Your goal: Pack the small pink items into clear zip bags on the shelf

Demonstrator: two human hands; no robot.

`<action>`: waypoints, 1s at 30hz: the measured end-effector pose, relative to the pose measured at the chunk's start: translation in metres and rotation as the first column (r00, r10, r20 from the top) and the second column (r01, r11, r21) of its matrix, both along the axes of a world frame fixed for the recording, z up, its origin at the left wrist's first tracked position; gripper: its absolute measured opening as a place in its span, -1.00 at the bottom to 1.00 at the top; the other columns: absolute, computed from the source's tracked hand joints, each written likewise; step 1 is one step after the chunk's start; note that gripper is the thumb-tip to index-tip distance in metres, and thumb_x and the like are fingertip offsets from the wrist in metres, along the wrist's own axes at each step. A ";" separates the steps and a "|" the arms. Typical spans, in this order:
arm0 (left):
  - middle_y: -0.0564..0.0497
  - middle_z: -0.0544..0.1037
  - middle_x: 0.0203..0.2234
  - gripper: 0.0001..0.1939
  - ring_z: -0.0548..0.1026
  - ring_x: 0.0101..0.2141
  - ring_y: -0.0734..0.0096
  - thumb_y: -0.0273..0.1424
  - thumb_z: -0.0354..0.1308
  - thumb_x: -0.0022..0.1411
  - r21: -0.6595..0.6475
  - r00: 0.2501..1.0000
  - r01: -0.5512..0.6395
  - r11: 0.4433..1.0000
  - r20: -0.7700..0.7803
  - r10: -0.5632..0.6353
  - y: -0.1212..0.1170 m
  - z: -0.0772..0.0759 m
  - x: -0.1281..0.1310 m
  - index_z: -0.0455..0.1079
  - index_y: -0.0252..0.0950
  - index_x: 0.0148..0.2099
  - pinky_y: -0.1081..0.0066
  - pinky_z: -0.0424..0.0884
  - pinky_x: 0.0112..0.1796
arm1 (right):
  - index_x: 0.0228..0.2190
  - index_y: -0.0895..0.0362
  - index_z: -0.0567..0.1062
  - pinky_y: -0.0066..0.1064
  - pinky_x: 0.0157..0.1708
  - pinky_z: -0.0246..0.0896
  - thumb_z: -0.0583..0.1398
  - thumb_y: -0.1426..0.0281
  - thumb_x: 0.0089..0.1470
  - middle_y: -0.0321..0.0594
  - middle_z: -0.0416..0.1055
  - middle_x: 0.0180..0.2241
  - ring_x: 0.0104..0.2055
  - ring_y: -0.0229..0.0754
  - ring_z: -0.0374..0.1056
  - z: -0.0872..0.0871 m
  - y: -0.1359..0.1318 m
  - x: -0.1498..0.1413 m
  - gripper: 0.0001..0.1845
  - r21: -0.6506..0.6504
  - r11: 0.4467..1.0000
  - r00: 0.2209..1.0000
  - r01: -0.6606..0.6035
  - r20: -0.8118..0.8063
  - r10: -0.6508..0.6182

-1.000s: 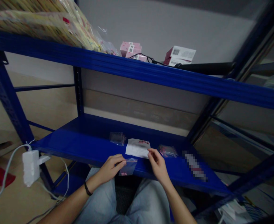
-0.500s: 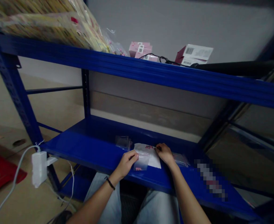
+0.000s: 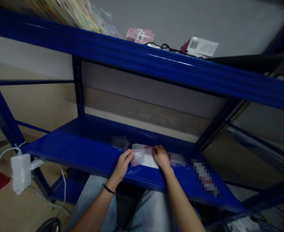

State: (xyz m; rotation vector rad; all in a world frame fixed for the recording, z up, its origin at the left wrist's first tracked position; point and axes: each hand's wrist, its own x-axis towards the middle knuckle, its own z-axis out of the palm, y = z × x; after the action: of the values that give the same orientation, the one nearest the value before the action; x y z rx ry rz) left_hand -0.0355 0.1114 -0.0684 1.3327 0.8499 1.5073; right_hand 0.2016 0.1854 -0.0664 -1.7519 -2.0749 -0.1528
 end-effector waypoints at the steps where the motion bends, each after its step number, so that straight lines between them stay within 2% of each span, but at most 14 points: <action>1: 0.10 0.29 -0.52 -0.65 0.24 -0.43 0.43 -0.19 0.06 0.34 0.005 1.000 0.012 1.000 -0.008 -0.012 -0.001 0.000 0.000 0.26 -0.29 -0.44 0.47 0.14 -0.37 | -0.25 0.13 0.51 -0.46 -0.20 0.15 0.05 0.42 0.25 -0.15 0.41 -0.24 -0.24 -0.20 0.37 0.001 0.000 -0.001 -0.77 -0.007 1.000 1.000 -0.010 0.006 0.010; 7: 0.11 0.30 -0.52 -0.64 0.25 -0.43 0.44 -0.16 0.01 0.36 0.022 0.995 0.020 1.000 -0.101 -0.017 -0.008 0.004 0.001 0.26 -0.29 -0.41 0.48 0.16 -0.37 | -0.25 0.12 0.52 -0.47 -0.15 0.16 0.03 0.39 0.29 -0.12 0.40 -0.19 -0.13 -0.17 0.35 0.003 0.000 -0.002 -0.74 -0.026 0.999 0.996 -0.036 0.076 0.038; 13: 0.08 0.39 -0.47 -0.62 0.33 -0.41 0.41 -0.14 -0.05 0.38 0.123 0.947 -0.039 0.992 -0.311 0.076 -0.010 0.006 0.007 0.32 -0.29 -0.37 0.50 0.23 -0.37 | -0.29 0.13 0.52 -0.42 -0.11 0.18 -0.01 0.34 0.32 -0.09 0.40 -0.21 -0.10 -0.12 0.32 -0.003 0.000 -0.001 -0.68 -0.002 0.998 0.992 -0.058 0.110 0.058; 16: 0.04 0.42 -0.42 -0.63 0.38 -0.38 0.39 -0.16 -0.09 0.40 0.161 0.926 -0.036 0.986 -0.365 0.094 -0.014 0.008 0.010 0.36 -0.29 -0.32 0.49 0.31 -0.34 | -0.30 0.14 0.52 -0.37 -0.12 0.19 0.00 0.38 0.30 -0.06 0.40 -0.22 -0.11 -0.08 0.32 0.003 0.000 -0.001 -0.70 0.039 0.996 0.994 -0.083 0.074 0.080; 19: 0.04 0.40 -0.41 -0.65 0.40 -0.38 0.40 -0.20 -0.10 0.41 0.184 0.923 -0.035 0.982 -0.372 0.102 -0.017 0.010 0.011 0.35 -0.28 -0.32 0.49 0.37 -0.36 | -0.30 0.16 0.52 -0.35 -0.11 0.19 0.03 0.40 0.28 -0.08 0.42 -0.25 -0.14 -0.09 0.33 0.027 -0.004 0.001 -0.73 0.080 0.977 0.973 -0.198 -0.104 0.205; 23: 0.04 0.38 -0.44 -0.67 0.39 -0.40 0.42 -0.26 -0.10 0.42 0.211 0.913 -0.032 0.977 -0.392 0.115 -0.018 0.012 0.013 0.33 -0.27 -0.34 0.51 0.39 -0.39 | -0.29 0.14 0.53 -0.39 -0.19 0.21 0.09 0.32 0.27 -0.17 0.44 -0.28 -0.22 -0.16 0.36 0.076 -0.024 0.000 -0.76 0.060 0.886 0.825 -0.460 -0.339 0.452; 26: 0.04 0.38 -0.43 -0.67 0.40 -0.40 0.42 -0.27 -0.11 0.43 0.215 0.902 -0.018 0.976 -0.418 0.109 -0.018 0.012 0.014 0.32 -0.27 -0.34 0.52 0.39 -0.39 | -0.30 0.13 0.53 -0.40 -0.20 0.20 0.11 0.29 0.27 -0.20 0.44 -0.29 -0.23 -0.19 0.36 0.101 -0.045 -0.011 -0.76 0.003 0.799 0.755 -0.601 -0.326 0.569; 28: 0.03 0.39 -0.42 -0.67 0.40 -0.39 0.42 -0.28 -0.12 0.43 0.217 0.897 -0.014 0.976 -0.428 0.107 -0.018 0.012 0.014 0.32 -0.27 -0.33 0.52 0.39 -0.38 | -0.32 0.13 0.53 -0.41 -0.22 0.20 0.11 0.31 0.27 -0.20 0.43 -0.29 -0.25 -0.20 0.35 0.105 -0.056 -0.021 -0.77 -0.032 0.762 0.740 -0.647 -0.268 0.617; 30: 0.02 0.40 -0.41 -0.67 0.41 -0.38 0.41 -0.28 -0.12 0.43 0.222 0.894 -0.018 0.975 -0.432 0.115 -0.018 0.012 0.014 0.33 -0.28 -0.33 0.51 0.38 -0.38 | -0.32 0.13 0.52 -0.41 -0.23 0.20 0.12 0.33 0.27 -0.19 0.42 -0.29 -0.25 -0.20 0.34 0.103 -0.061 -0.028 -0.80 -0.045 0.751 0.741 -0.659 -0.210 0.638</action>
State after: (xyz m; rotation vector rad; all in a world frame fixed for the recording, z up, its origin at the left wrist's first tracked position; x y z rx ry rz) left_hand -0.0218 0.0933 -0.0565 1.8698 1.0472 1.3942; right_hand 0.1732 0.1241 0.0366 -0.9384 -2.4509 0.3343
